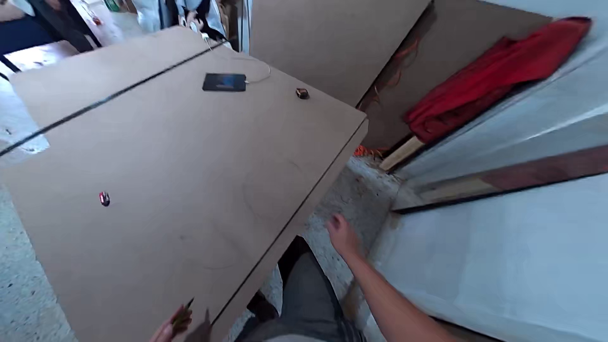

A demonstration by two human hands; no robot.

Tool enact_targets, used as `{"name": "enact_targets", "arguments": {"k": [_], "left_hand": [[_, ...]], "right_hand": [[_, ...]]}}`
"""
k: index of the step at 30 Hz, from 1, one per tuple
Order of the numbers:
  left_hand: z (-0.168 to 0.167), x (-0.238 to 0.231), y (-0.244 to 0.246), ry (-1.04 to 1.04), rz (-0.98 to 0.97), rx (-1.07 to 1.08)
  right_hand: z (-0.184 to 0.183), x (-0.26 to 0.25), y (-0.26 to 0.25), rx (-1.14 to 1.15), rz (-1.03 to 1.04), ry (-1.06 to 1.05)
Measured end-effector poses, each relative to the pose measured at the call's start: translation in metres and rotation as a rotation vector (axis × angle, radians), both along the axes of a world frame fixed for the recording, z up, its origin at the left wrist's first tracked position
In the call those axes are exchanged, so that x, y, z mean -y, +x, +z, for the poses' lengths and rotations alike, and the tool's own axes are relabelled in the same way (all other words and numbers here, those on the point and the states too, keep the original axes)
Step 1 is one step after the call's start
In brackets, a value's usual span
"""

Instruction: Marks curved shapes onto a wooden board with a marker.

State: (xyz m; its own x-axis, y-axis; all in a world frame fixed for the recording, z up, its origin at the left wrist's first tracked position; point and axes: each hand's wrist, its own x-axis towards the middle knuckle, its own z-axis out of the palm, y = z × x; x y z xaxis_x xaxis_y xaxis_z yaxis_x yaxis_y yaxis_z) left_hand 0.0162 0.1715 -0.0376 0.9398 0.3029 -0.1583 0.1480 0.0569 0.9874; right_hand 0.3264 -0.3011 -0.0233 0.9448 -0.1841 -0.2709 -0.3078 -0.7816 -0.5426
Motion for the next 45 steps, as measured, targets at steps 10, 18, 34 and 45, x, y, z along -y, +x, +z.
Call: {"name": "enact_targets", "arguments": {"k": [10,18,34,45], "left_hand": [[0.000,0.036,0.194,0.001,0.064,0.069],[-0.022,0.066,0.283,0.067,0.054,0.028],[-0.033,0.065,0.293,0.198,-0.045,-0.037],[-0.035,0.051,0.308,0.176,0.106,-0.028]], "right_hand": [[-0.053,-0.162,0.161,0.279,0.487,-0.267],[-0.079,-0.166,0.160,0.353,0.505,-0.381],[-0.081,-0.166,0.160,0.356,0.497,-0.379],[-0.083,-0.164,0.161,0.362,0.504,-0.359]]}}
